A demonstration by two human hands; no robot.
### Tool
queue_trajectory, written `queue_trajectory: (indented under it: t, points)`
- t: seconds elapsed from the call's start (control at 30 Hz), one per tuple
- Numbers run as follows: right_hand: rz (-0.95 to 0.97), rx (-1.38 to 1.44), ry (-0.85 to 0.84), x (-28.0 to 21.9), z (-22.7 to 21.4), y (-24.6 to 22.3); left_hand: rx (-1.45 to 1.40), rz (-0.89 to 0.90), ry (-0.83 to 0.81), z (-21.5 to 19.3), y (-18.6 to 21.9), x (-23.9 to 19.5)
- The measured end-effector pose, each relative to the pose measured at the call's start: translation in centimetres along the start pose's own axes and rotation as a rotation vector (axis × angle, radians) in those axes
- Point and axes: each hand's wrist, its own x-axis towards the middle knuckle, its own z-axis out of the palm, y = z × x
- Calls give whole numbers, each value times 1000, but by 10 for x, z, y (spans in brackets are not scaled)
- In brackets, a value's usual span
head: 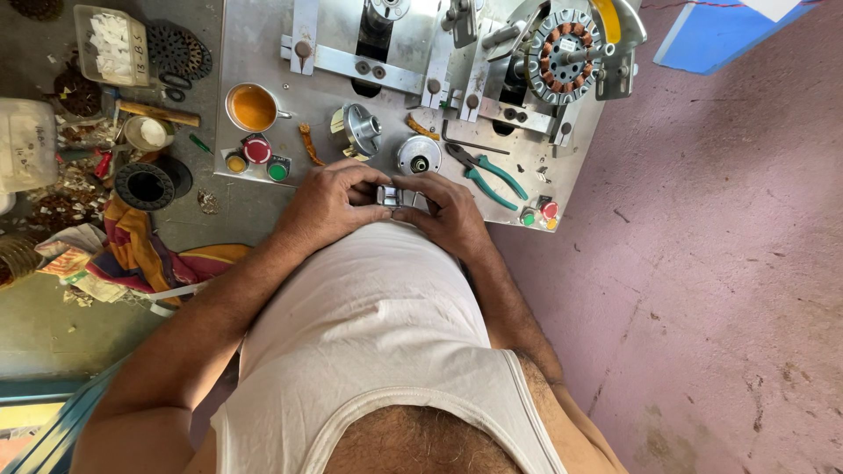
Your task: The person assembles a fan motor by inserting small metal components into a housing and checking the fit.
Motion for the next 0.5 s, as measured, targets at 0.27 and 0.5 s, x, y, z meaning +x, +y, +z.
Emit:
queue_trajectory:
  t: [0.27,0.5]
  points:
    - [197,137,29,-18,-1,25,-155,-158,-66,0,-12,-3]
    - [375,273,134,-28,-15,32,-224,-261,140,-5,-28,-7]
